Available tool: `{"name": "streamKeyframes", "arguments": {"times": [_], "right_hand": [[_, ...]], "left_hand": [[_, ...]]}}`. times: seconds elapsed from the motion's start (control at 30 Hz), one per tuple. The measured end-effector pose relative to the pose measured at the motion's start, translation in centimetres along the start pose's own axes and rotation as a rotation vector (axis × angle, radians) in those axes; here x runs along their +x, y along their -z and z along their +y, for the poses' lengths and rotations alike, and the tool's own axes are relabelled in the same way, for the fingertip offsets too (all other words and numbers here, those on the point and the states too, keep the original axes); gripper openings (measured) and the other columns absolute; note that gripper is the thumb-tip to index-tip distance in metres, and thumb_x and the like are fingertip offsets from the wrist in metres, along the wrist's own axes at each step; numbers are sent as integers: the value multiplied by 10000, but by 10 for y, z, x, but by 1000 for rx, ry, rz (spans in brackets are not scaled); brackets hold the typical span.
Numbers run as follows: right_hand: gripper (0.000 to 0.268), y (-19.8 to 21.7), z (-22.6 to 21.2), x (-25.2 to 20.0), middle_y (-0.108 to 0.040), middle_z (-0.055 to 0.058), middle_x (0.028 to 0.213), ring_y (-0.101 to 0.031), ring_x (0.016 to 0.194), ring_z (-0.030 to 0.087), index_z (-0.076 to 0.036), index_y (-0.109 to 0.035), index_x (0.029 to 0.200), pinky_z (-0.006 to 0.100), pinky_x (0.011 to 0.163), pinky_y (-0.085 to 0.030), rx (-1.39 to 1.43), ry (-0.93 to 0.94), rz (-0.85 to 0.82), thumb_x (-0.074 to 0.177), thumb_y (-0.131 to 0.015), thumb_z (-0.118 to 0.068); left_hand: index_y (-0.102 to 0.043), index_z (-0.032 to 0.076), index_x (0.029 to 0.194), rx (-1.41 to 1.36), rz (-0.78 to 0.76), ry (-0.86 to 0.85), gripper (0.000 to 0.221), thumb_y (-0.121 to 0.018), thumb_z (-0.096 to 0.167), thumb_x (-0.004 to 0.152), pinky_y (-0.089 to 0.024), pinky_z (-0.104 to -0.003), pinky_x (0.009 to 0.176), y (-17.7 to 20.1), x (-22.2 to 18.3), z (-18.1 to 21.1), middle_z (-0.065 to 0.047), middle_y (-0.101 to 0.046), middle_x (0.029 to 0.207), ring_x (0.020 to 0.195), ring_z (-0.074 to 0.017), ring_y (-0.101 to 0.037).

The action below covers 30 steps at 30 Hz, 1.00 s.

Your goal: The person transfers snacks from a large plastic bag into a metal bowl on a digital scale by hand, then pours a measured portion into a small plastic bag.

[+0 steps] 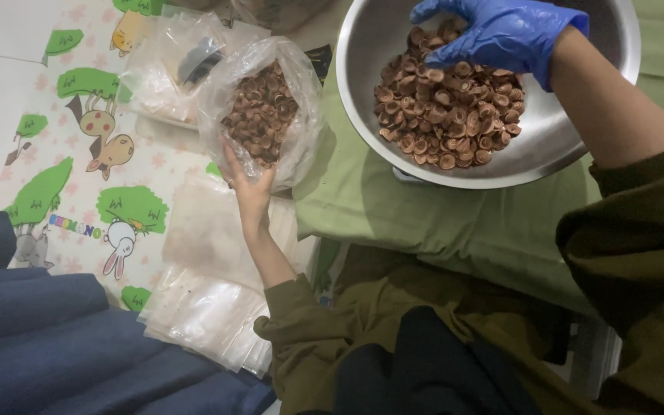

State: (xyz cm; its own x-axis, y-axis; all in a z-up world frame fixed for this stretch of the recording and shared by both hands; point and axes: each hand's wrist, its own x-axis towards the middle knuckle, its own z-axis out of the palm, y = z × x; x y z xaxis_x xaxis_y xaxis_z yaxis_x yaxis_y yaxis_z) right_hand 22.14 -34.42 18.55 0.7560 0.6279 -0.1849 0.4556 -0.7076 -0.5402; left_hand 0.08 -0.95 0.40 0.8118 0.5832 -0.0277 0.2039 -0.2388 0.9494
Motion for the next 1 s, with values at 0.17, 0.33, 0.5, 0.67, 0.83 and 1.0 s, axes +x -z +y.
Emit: {"name": "streamKeyframes", "arguments": {"times": [0.17,0.33,0.5,0.67,0.83,1.0], "right_hand": [[415,-7,-52,-33,-616,153,1341,-585,1211,330,-116,-579,1366,441,1017,-500,245,96,51,965,-670,-167],[380,-62,-113,-57,-634,219,1187,-584,1122,336,23,-643,1298,419,972,-510,163,601,280,924,-707,-3],[270,-166,-120,9,-624,184,1134,-588,1070,356,-57,-567,1254,451,875,-491,226,705,315,993,-632,-80],[383,-296,-91,150,-568,100,1154,-623,1124,352,-199,-609,1143,484,894,-570,115,537,254,805,-788,-189],[999,-284,-133,180,-220,170,1626,-251,1444,587,-358,-490,1480,712,1089,-399,-218,279,-29,604,-970,-332],[1089,-274,-144,192,-60,33,1693,-50,1525,513,-454,-381,1507,858,1100,-134,-343,238,-251,556,-901,-342]], "left_hand": [[-38,335,1623,-23,-7,-26,985,-640,80,885,53,-558,1233,0,2,-3,-37,-92,1748,1572,-338,133],[-38,312,1628,-131,-24,-87,976,-633,22,910,-169,-482,1260,-1,8,-24,-87,-62,1741,1599,-290,-101],[-71,268,1641,-34,5,-238,1003,-756,148,918,-184,-431,1274,2,17,-51,-138,-189,1719,1580,-294,-209],[-211,355,1631,63,123,-23,1018,-813,164,834,-189,-645,1221,-3,8,-12,-459,-52,1592,1486,-624,-150],[-224,357,1634,53,124,-18,1034,-786,117,801,-187,-630,1219,-7,17,-33,-465,-13,1589,1476,-633,-148],[-247,342,1629,27,128,-40,1054,-796,104,761,-167,-639,1216,-5,12,-29,-467,1,1577,1469,-649,-131]]}}
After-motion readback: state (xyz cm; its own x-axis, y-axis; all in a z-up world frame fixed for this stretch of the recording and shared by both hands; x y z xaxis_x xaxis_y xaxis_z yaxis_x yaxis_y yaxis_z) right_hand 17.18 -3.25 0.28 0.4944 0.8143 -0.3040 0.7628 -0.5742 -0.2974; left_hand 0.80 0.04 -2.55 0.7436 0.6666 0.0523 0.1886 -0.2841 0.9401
